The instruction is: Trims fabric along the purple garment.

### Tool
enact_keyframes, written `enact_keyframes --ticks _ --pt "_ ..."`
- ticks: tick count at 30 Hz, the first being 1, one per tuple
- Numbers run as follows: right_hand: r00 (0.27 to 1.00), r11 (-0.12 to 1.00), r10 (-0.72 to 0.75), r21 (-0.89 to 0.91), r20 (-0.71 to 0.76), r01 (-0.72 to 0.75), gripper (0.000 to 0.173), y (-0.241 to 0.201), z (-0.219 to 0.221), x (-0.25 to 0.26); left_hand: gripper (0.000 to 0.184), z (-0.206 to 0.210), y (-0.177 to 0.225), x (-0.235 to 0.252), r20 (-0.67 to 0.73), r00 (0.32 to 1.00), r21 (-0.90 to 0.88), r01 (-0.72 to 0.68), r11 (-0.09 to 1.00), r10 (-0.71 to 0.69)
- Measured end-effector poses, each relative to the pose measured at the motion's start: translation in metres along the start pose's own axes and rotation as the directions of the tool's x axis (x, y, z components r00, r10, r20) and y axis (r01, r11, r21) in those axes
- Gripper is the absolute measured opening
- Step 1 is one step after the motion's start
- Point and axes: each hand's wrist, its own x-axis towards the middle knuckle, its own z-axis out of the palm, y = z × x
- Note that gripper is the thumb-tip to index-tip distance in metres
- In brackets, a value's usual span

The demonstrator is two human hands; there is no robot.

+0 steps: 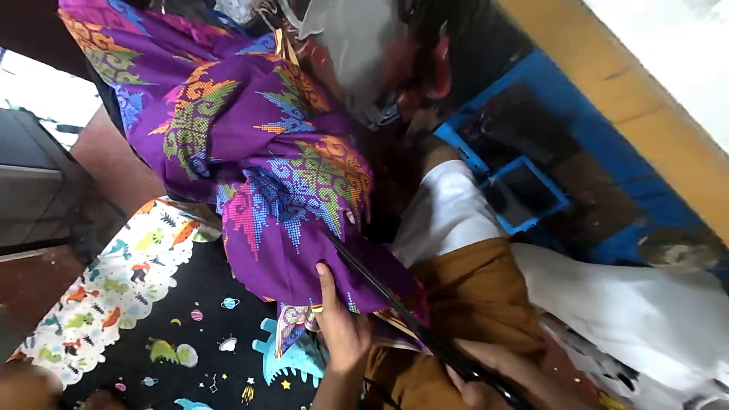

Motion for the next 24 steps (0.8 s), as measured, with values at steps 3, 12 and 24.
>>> enact_keyframes --ticks 3,12,24 --pt "1.0 1.0 -0.005 0.005 0.021 0.005 0.054 0.001 -0.001 0.003 0.028 0.0 0.002 -0.001 -0.002 1.0 -0.01 0.003 1.0 -0.003" --pt "0.997 0.999 -0.052 -0.009 0.05 0.052 0.056 0.001 -0.002 0.014 0.028 -0.008 0.007 -0.002 0.002 1.0 0.004 -0.032 0.999 0.032" --pt "0.923 0.934 0.207 -0.345 0.324 -0.088 0.063 -0.048 -0.066 0.073 0.02 -0.053 0.073 0.006 -0.167 0.968 0.079 -0.174 0.982 0.185"
